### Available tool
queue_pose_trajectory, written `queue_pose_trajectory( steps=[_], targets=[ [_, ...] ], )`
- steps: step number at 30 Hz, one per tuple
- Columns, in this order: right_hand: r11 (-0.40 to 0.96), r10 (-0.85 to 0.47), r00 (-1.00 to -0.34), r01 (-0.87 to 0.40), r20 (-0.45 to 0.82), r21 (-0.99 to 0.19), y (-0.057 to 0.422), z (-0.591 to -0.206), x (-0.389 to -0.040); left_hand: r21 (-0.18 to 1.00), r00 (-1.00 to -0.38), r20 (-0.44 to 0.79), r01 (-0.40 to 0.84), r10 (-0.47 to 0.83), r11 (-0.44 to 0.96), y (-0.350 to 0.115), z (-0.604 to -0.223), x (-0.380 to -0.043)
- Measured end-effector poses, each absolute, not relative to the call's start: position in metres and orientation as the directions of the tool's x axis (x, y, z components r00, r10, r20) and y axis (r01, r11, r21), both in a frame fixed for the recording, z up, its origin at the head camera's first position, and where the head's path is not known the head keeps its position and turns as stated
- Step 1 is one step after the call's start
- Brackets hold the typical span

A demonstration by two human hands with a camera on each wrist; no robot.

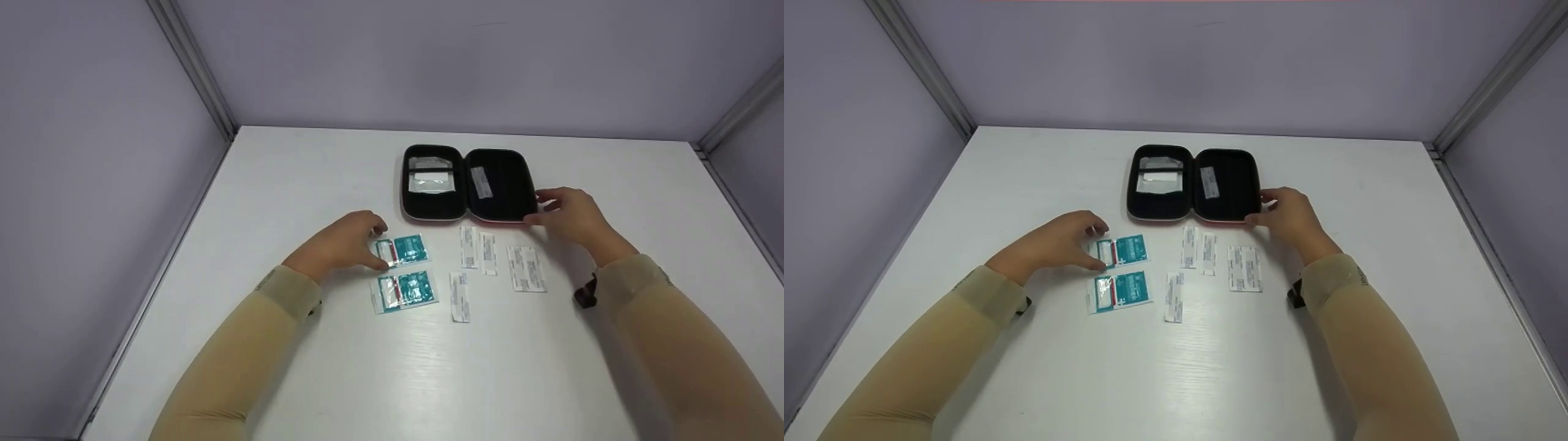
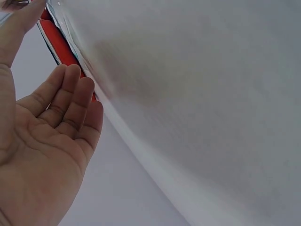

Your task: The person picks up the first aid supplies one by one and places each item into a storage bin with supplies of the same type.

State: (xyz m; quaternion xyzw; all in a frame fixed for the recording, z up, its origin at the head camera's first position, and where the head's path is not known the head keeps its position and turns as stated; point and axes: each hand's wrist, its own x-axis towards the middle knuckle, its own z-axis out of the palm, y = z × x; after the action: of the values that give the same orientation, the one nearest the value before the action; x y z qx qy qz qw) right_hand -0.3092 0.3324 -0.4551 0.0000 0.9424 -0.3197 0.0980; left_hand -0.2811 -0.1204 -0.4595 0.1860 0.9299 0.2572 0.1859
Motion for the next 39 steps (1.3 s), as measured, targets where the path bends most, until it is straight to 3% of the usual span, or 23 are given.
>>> queue_pose_trajectory(
  steps=[8,28,39],
  targets=[
    [0.785,-0.066,-0.983,0.056,-0.172,-0.618,0.3335,-0.4579,-0.3087,0.552,-0.868,-0.289,0.194,0.404,0.811,-0.1182,-0.4592,-0.2782],
    [0.775,-0.047,-0.981,0.085,-0.191,-0.626,0.3329,-0.4604,-0.3093,0.557,-0.868,-0.284,0.195,0.406,0.807,-0.1173,-0.4610,-0.2776],
    [0.769,-0.045,-0.980,0.089,-0.192,-0.633,0.3336,-0.4625,-0.3075,0.575,-0.857,-0.229,0.264,0.462,0.774,-0.1215,-0.4579,-0.2775]
  ],
)
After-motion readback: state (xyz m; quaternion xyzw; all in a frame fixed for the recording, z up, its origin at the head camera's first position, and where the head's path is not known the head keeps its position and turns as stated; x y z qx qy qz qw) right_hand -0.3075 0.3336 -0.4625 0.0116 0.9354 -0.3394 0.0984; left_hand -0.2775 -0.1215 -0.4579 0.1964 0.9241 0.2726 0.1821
